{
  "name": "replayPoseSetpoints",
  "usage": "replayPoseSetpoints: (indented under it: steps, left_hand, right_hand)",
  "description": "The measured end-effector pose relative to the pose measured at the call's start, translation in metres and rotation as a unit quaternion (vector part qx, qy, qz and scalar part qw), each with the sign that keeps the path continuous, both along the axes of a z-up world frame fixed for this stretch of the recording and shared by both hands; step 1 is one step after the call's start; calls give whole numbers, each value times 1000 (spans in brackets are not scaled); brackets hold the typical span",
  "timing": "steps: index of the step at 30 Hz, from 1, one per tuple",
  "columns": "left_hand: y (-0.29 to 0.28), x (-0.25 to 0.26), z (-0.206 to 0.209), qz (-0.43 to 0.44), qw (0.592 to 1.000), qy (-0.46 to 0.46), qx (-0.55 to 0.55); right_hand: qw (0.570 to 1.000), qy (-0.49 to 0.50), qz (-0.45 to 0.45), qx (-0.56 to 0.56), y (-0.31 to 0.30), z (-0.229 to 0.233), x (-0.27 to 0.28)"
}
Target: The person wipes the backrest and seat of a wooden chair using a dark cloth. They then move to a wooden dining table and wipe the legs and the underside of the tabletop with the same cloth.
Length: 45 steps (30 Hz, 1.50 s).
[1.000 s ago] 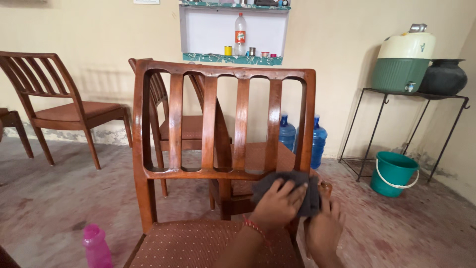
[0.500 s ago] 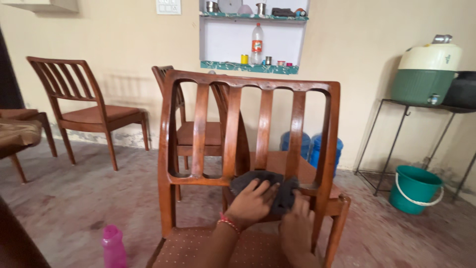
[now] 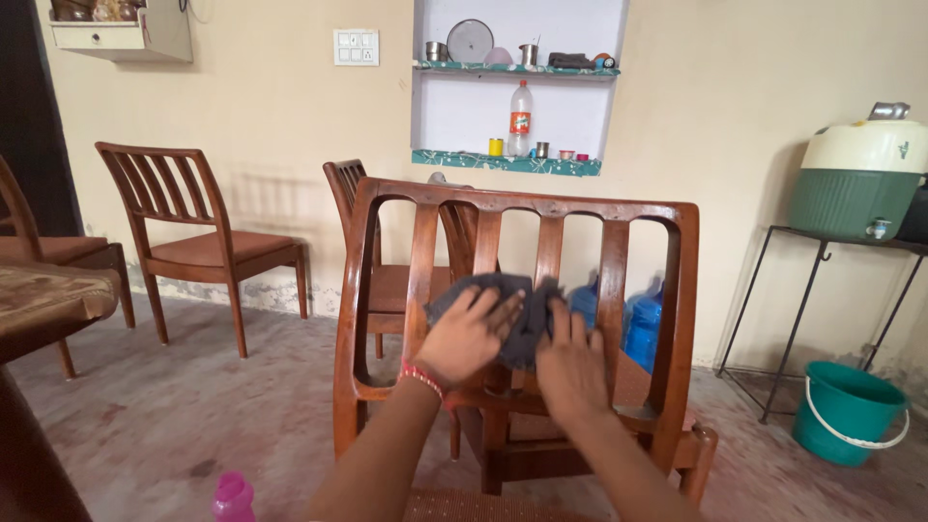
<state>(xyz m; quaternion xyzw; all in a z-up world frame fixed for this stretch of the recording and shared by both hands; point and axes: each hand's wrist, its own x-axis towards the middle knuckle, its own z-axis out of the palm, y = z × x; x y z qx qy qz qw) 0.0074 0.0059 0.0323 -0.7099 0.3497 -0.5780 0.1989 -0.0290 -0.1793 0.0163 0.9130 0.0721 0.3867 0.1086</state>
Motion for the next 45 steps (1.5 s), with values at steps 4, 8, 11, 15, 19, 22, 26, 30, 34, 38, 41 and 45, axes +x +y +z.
replayPoseSetpoints:
  steps: [4,8,11,15,19,22,26,30,34,38,41,45]
  left_hand:
    - [2,14,46,-5,999,-5,-46]
    - [-6,40,94,3,997,-24,-76]
    - [-3,54,120,12,997,-32,-63]
    - [18,56,126,-7,998,-49,-36]
    - [37,52,122,2,999,-39,-34]
    - [50,51,119,32,997,-47,-44]
    - [57,49,115,22,995,-55,-85]
    - [32,53,117,-3,994,-48,-100]
    - [-13,58,121,-11,993,-26,-112]
    - [-62,61,124,-41,990,-21,-130]
    - [-95,61,126,-49,988,-13,-145]
    - [-138,54,134,-22,986,46,-160]
  right_hand:
    - [999,32,14,-16,-1,66,14]
    - [997,-55,20,-58,1,115,34]
    - [997,-66,3,-43,6,131,50]
    - [989,-138,56,20,18,131,67]
    - [990,-118,59,38,34,134,74]
    - [990,-113,82,3,43,143,76]
    - [989,-108,91,-36,49,150,68]
    - [992,-93,45,-75,30,158,57]
    - [995,-51,-14,-80,-5,167,52]
    - [993,-84,-40,-74,-46,170,48]
    - [990,-83,-81,-80,-76,172,44]
    - [989,-64,-118,-67,-107,175,32]
